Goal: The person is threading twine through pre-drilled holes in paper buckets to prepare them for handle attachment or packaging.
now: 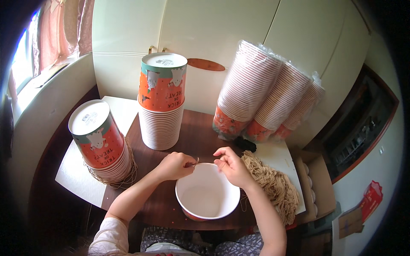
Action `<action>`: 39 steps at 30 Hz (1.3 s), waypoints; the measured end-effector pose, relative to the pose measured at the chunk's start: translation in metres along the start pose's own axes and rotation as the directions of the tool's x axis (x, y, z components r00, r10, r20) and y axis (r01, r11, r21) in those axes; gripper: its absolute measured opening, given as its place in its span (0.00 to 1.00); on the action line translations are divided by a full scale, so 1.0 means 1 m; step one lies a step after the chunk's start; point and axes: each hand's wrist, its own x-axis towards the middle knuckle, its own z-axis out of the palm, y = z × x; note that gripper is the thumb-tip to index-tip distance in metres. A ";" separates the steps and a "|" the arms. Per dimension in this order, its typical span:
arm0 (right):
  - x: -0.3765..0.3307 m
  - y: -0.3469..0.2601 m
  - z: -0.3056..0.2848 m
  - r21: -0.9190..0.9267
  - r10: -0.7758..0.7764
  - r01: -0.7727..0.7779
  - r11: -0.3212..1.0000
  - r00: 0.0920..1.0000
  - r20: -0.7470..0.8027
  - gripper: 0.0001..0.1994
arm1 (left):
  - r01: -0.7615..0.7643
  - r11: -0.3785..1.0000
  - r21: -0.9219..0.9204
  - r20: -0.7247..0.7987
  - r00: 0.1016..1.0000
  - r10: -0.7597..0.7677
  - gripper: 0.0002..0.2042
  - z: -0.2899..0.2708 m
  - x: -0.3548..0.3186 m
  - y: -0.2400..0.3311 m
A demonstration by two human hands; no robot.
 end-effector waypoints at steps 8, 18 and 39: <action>-0.057 -0.062 -0.020 -0.595 0.091 -0.111 0.796 0.994 -0.063 0.06 | 0.056 0.997 0.053 -0.055 0.997 -0.053 0.11 -0.002 0.002 -0.007; -0.129 -0.062 -0.069 -0.583 0.149 -0.262 0.769 0.960 -0.235 0.05 | -0.039 0.999 0.019 -0.172 0.984 0.042 0.10 -0.003 0.002 -0.001; -0.152 -0.028 -0.073 -0.390 0.079 -0.269 0.881 0.895 -0.438 0.07 | 0.194 0.951 -0.239 0.021 0.981 -0.194 0.08 -0.007 0.007 -0.021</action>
